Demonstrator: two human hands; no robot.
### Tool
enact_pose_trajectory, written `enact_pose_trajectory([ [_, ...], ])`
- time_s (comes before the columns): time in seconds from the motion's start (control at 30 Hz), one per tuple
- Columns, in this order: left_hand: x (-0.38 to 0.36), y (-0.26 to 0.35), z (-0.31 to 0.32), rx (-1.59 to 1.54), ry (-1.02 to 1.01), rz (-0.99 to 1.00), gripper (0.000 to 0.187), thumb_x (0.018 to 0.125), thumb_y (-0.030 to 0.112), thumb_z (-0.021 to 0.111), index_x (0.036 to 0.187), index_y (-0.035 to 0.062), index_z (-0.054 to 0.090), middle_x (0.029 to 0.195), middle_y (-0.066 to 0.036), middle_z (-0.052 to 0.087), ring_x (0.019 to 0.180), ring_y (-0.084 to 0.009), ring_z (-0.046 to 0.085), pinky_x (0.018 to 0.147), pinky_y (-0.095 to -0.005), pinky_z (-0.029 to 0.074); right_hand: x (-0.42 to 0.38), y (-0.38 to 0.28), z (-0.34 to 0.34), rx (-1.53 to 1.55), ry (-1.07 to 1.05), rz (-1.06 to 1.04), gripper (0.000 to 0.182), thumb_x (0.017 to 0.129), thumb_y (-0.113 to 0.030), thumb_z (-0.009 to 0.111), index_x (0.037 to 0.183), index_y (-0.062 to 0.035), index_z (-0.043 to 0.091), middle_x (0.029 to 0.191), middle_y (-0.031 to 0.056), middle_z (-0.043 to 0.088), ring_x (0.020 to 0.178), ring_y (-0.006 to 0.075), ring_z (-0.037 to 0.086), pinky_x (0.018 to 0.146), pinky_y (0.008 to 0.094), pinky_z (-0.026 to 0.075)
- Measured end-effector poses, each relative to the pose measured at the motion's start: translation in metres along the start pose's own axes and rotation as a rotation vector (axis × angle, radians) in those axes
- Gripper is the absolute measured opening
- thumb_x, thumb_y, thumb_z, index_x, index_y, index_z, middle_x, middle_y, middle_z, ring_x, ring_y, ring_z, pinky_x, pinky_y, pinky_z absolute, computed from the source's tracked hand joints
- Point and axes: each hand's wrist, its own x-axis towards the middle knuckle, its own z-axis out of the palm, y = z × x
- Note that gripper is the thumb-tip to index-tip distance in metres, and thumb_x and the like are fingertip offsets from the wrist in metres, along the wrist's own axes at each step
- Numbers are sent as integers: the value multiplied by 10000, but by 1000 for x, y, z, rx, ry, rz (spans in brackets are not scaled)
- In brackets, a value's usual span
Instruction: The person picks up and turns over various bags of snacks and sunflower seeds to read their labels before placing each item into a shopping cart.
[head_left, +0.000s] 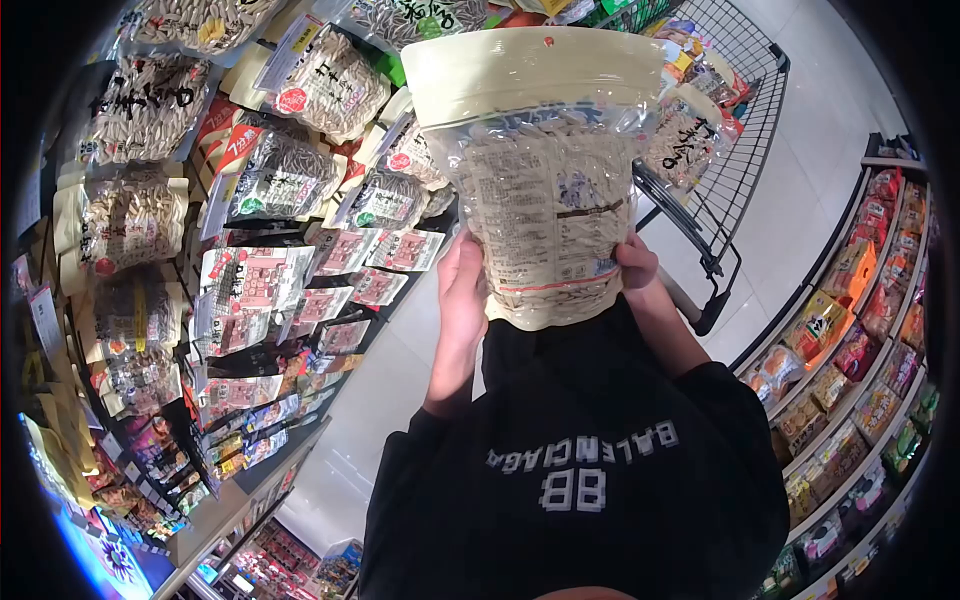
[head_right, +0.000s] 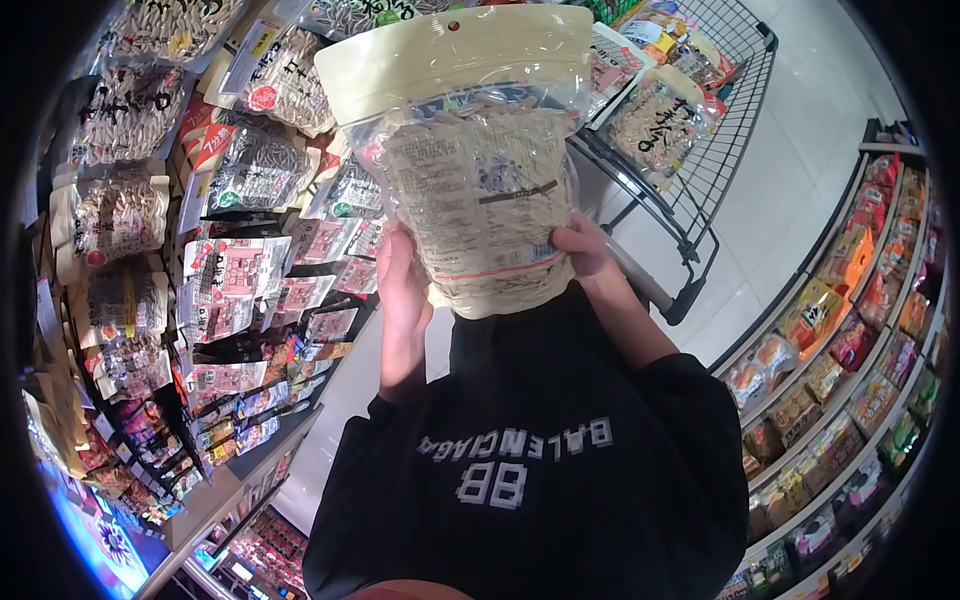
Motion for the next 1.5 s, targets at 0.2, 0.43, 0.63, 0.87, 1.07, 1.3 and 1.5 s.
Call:
enact_pose_trajectory([
  [0.2,1,0,-2,-5,107,-34,490,999,375,400,1262,-30,481,1168,-103,593,1034,-173,577,893,-299,444,1,-2,5,-66,22,-36,769,754,-245,739,1363,41,366,1312,158,508,1181,242,517,991,340,401],
  [0.43,22,0,-4,25,205,67,490,1009,316,394,1319,-63,411,1263,-142,528,1122,-205,530,954,-317,410,24,-48,63,-1484,282,-466,724,765,-275,757,1348,-27,407,1287,126,476,1175,250,486,972,350,412],
  [0.63,33,0,25,611,120,114,419,965,199,464,1308,-43,451,1247,-158,540,1122,-226,533,950,-326,408,17,-41,94,-1238,201,-283,787,761,-169,739,1412,-48,313,1362,137,412,1258,250,418,1027,393,361],
  [0.87,33,-25,97,972,-650,624,487,839,181,611,1309,95,512,1416,-184,372,1287,-379,362,1040,-447,325,-11,-70,57,-492,784,-435,596,830,-209,703,1315,-15,417,1153,91,575,973,158,579,832,306,482],
  [1.07,46,-67,109,1019,-732,568,518,850,261,605,1315,64,486,1422,-193,357,1330,-382,298,1093,-473,235,-57,-166,15,-1161,1208,-575,555,811,-396,688,1158,6,524,996,136,651,885,225,634,728,333,488],
  [1.3,48,-130,79,1354,-744,582,566,829,398,616,1268,55,517,1395,-167,390,1329,-370,286,1090,-549,161,-50,-196,-165,-1564,1707,76,753,736,-574,649,1163,18,463,1044,256,629,986,390,616,857,457,471],
  [1.5,47,-130,81,1369,-759,554,550,815,409,633,1247,83,535,1361,-127,429,1303,-344,315,1091,-541,152,-29,-167,-243,-1364,1727,96,645,768,-489,616,1133,32,510,1045,250,633,1013,375,612,879,434,471],
])
